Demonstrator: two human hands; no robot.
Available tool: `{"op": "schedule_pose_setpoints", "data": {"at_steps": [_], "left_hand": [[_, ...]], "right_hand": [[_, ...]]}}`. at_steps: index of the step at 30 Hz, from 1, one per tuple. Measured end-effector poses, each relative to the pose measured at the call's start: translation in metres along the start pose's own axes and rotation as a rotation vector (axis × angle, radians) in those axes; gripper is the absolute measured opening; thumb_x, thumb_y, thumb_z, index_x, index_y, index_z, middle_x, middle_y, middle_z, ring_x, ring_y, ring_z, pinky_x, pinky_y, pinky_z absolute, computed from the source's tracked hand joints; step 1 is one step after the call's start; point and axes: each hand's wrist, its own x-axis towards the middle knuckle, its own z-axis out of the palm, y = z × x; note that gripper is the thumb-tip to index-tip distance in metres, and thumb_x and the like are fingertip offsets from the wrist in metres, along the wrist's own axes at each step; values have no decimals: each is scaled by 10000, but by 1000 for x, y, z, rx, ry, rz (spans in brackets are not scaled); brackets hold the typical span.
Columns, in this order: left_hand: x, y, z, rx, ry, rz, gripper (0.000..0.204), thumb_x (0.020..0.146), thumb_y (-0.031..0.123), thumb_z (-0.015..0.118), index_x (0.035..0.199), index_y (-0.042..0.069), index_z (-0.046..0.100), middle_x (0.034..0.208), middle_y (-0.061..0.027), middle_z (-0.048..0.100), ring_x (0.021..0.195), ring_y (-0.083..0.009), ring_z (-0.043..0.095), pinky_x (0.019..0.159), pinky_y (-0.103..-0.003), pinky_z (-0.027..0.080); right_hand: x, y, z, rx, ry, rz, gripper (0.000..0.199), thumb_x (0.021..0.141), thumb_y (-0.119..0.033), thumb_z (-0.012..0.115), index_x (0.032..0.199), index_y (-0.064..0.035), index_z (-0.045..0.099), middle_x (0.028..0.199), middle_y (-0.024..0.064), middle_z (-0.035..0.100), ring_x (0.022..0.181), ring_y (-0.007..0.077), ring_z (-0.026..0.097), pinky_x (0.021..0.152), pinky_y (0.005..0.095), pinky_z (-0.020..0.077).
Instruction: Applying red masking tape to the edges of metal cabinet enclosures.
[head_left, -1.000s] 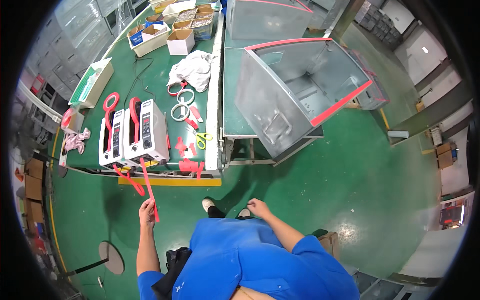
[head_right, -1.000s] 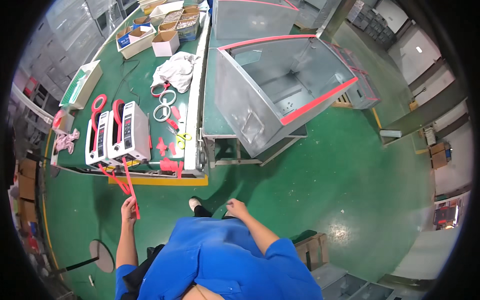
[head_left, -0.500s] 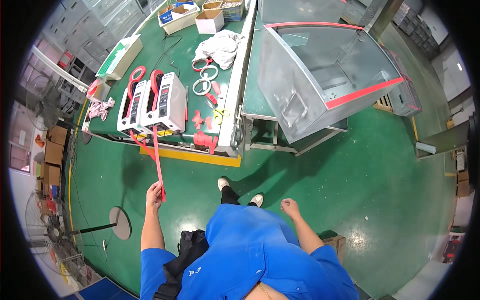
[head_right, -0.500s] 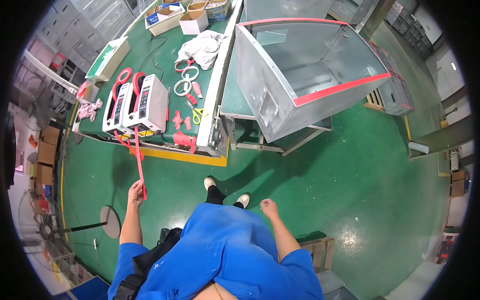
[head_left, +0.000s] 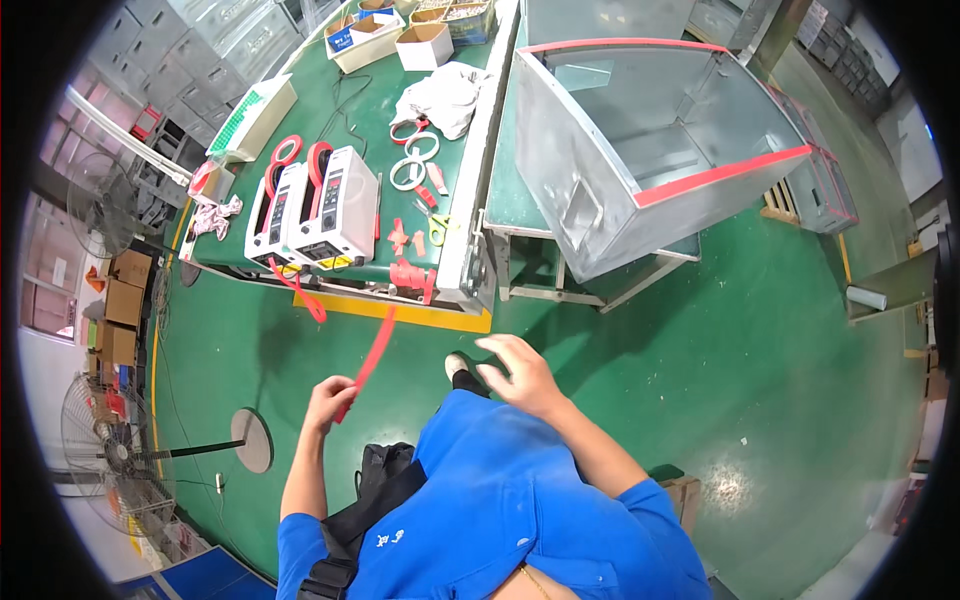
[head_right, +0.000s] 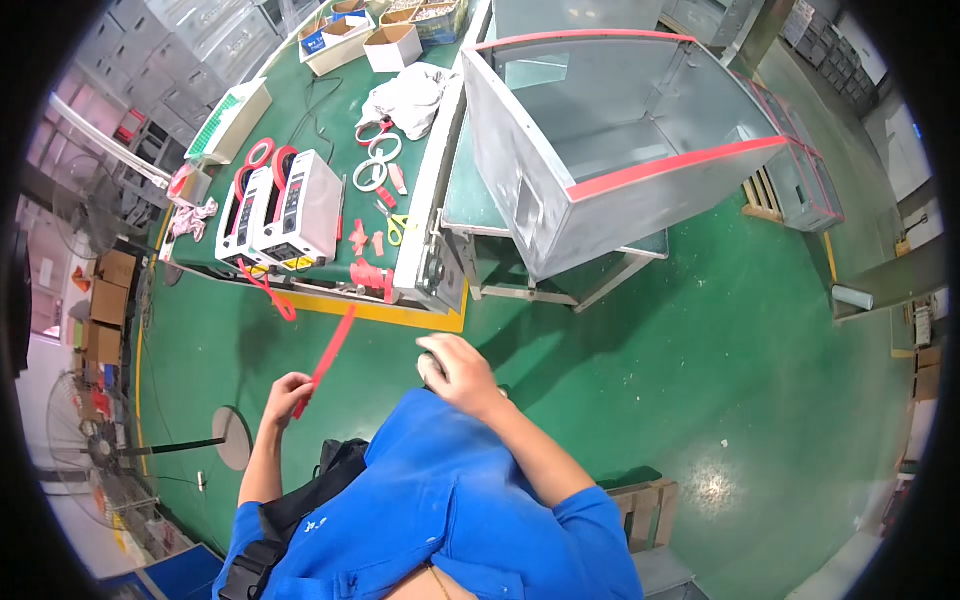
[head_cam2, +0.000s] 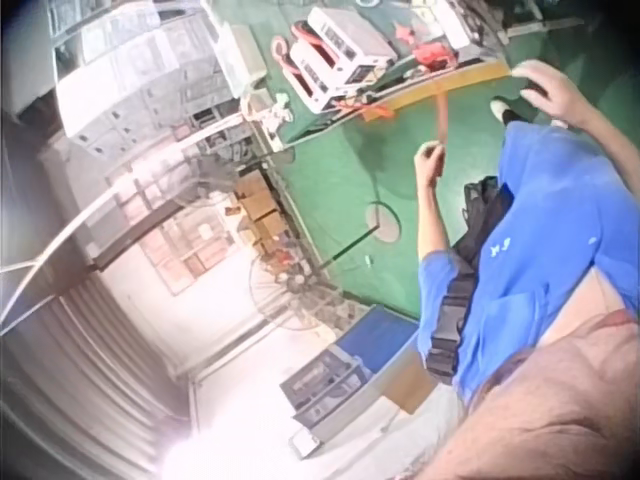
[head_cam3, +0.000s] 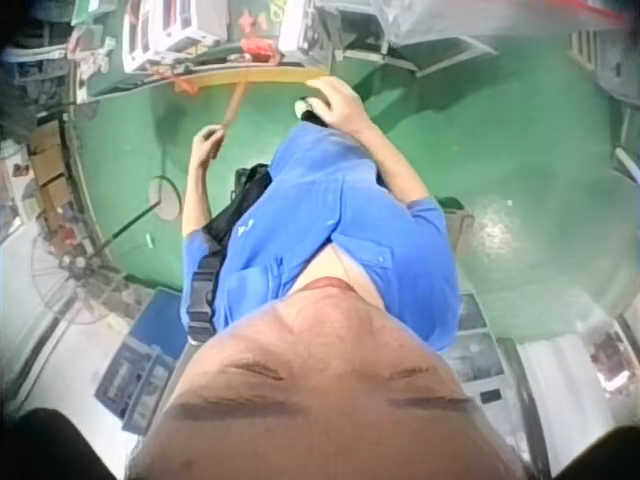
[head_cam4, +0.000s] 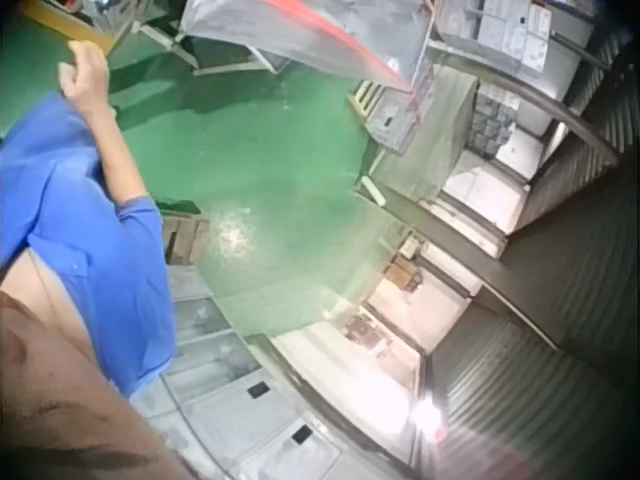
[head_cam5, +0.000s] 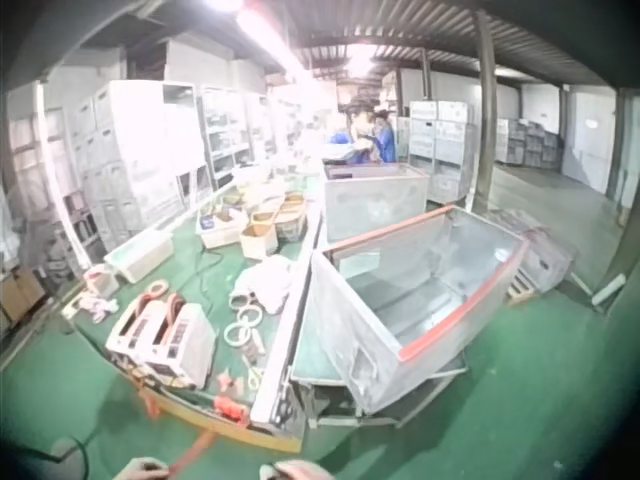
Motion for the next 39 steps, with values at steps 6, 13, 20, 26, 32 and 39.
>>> {"op": "schedule_pose_setpoints", "data": {"at_steps": [6,13,20,26,32,39], "left_hand": [[-27,107,93,380,-333,573,75,763,51,610,830,35,581,756,-62,529,674,-148,543,599,-260,439],[-10,114,90,478,-235,861,111,755,30,596,851,75,564,783,-81,518,689,-254,555,616,-319,452],[23,151,83,501,-399,839,142,766,40,579,905,62,561,833,-80,549,771,-252,566,672,-334,456],[66,226,72,279,-510,820,268,724,-36,617,981,19,560,885,-52,588,842,-156,575,715,-275,465],[137,320,59,164,-461,863,149,740,-4,631,881,-17,583,822,-35,601,782,-88,563,688,-226,466],[203,396,65,9,-426,809,76,762,72,629,816,20,614,771,3,582,663,-50,476,591,-195,372]], "right_hand": [[20,-22,11,-203,-363,-280,310,724,-269,604,953,-69,547,903,105,576,876,271,535,758,369,418],[-30,-4,-47,-209,-301,-12,158,766,-183,585,865,-61,584,840,84,614,751,256,581,645,350,442],[-41,-14,-109,-317,-137,159,100,731,-45,602,830,-44,600,810,86,598,727,253,574,658,323,444],[10,-68,-147,-346,78,251,192,735,13,597,925,-16,603,777,103,569,660,203,549,624,261,432],[64,-82,-175,-75,413,451,156,778,12,586,924,18,532,755,53,557,687,109,541,630,218,444],[116,-83,-182,-141,476,480,80,819,-48,566,851,-12,502,782,13,526,650,57,463,585,179,379]]}}
